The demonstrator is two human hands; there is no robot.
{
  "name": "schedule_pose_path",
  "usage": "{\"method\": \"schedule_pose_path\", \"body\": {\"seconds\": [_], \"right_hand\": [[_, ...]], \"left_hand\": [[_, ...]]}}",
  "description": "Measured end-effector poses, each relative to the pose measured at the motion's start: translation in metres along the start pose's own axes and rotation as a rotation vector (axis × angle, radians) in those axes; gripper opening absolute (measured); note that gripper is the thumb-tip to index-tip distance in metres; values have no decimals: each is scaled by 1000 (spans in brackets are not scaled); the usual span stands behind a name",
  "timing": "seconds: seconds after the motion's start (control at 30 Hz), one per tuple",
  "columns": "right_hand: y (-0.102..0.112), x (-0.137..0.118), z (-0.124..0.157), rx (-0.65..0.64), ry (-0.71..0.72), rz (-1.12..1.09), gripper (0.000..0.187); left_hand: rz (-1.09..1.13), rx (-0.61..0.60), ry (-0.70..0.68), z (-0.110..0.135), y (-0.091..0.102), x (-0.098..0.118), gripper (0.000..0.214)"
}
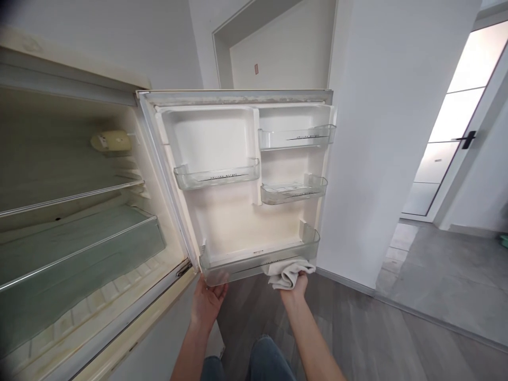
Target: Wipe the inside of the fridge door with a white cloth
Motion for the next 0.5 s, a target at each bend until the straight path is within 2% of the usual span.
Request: {"method": "schedule_pose_path", "body": {"seconds": [0.1, 0.27, 0.43, 0.5], "right_hand": [[-10, 22, 26, -18, -76, -30, 19], [-34, 49, 64, -186, -179, 4, 22], [-80, 71, 106, -465, -263, 57, 22], [-100, 71, 123, -538, -193, 75, 23]], "left_hand": [[-9, 42, 21, 0, 12, -3, 22], [18, 142, 120, 6, 48, -21, 19], [19, 259, 186, 25, 96, -46, 28], [34, 304, 204, 33, 113, -55, 24]]}}
Point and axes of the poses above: each hand's wrist, its own z-axis away from the middle knuckle, its own y-axis out of the back of the hand, x = y × z, the point moved 9 cm from there along -z, towards the middle knuckle, and after that the axes turned 2 degrees about y, right-handed, at the moved point
